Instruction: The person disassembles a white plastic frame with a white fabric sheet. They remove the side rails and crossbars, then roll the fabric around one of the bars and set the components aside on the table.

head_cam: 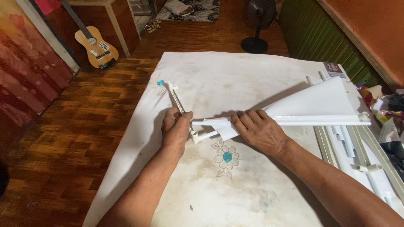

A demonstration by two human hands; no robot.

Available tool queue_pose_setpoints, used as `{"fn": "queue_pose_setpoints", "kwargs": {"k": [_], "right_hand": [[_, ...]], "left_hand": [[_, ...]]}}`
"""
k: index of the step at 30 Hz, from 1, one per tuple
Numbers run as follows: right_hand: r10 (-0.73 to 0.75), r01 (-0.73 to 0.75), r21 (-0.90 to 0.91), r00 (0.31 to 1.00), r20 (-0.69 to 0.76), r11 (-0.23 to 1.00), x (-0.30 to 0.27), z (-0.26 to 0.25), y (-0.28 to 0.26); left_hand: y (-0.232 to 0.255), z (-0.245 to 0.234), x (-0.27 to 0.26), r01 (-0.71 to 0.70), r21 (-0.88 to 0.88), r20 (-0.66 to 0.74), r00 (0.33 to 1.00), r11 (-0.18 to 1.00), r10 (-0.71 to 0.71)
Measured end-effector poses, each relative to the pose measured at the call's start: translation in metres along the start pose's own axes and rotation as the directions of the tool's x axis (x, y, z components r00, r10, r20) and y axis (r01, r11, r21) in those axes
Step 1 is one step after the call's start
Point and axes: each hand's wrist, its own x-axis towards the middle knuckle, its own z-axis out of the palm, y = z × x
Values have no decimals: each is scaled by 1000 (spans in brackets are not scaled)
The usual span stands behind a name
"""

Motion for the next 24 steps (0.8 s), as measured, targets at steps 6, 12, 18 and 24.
{"fn": "queue_pose_setpoints", "kwargs": {"k": [6,12,18,24], "right_hand": [[-48,47,-54,999,-19,997,5,1,-3],[-72,71,-85,997,-6,994,2,2,6],[-160,160,-43,987,25,986,-9,-4,13],[-121,113,89,988,92,990,-6,-26,11]], "left_hand": [[4,-5,5,98,-85,69,993,992,-92],[-5,3,5,183,-168,86,982,969,-170],[-3,8,3,202,-250,193,969,947,-155],[16,15,-13,170,-289,299,951,942,-80]]}}
